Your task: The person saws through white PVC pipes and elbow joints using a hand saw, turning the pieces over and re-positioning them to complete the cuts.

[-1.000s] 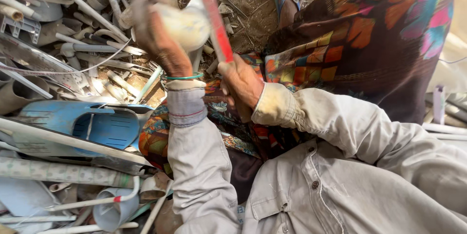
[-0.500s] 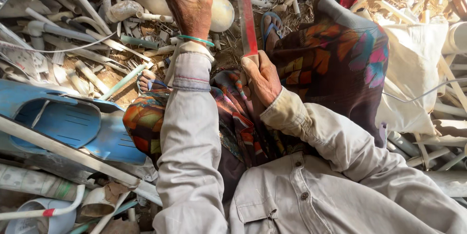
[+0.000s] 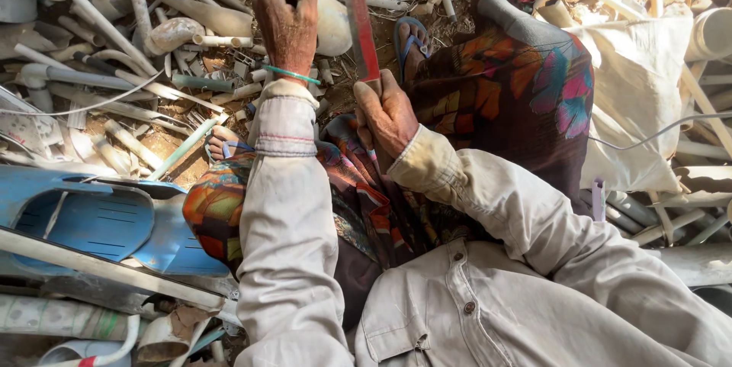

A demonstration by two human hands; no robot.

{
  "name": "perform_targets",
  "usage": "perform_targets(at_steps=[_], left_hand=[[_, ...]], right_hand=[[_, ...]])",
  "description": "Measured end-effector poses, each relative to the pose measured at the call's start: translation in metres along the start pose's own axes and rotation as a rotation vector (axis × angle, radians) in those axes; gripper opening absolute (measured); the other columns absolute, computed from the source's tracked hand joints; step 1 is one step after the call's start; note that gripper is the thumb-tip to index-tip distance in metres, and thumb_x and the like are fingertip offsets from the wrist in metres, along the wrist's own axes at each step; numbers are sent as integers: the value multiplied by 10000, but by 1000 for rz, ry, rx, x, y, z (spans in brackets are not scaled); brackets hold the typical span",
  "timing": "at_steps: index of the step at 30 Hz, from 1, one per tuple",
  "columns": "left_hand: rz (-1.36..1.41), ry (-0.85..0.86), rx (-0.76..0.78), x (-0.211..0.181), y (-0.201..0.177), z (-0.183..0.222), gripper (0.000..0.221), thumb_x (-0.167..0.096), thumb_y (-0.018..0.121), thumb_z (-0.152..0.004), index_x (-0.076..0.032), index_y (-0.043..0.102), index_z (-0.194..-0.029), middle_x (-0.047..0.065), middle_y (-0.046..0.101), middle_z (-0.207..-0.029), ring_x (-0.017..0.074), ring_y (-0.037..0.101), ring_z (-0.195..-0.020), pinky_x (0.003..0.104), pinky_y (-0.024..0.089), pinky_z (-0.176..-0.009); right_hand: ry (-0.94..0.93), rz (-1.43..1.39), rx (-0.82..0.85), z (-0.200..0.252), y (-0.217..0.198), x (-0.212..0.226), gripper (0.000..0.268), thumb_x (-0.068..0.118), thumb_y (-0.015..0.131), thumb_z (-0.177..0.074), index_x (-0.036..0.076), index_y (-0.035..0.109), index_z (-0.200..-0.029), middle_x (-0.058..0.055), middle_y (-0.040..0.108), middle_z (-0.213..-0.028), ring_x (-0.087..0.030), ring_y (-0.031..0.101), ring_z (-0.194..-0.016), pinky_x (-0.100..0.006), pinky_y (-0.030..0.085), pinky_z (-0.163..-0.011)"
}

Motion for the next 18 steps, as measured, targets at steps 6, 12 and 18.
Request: perform_targets(at_steps=[6, 12, 18], left_hand=[[56, -92, -115, -11, -39, 0, 315, -376, 561, -1032, -100, 693, -957, 45, 707, -815, 138, 676, -720, 304, 558, -634], [324, -126, -338, -32, -100, -1, 235, -242, 666, -1012, -11, 708, -995, 91, 699, -836, 187, 657, -723, 366, 593, -680], [540, -180, -524, -47, -127, -1, 260, -278, 674, -965, -20, 707, -964, 119, 754, -850, 239, 763, -682, 408, 655, -604]], right_hand=[[-43, 271, 44, -9, 2, 1, 283, 302, 520, -1085, 29, 445, -1100, -21, 496, -683, -90, 489, -512, -287, 439, -422], [101, -226, 44, -4, 6, 4, 231, 248, 594, -1033, 69, 473, -1114, 4, 480, -724, -81, 425, -501, -259, 347, -405], [-45, -65, 131, -1, -4, 59, 280, 332, 596, -1081, 74, 487, -1082, -15, 516, -716, -96, 483, -517, -260, 382, -440]])
Point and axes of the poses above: each hand's wrist, its own z-axis away from the middle knuckle, its own y-axis out of the palm, x = y × z, the point moved 10 cm from there along -z, towards the middle knuckle
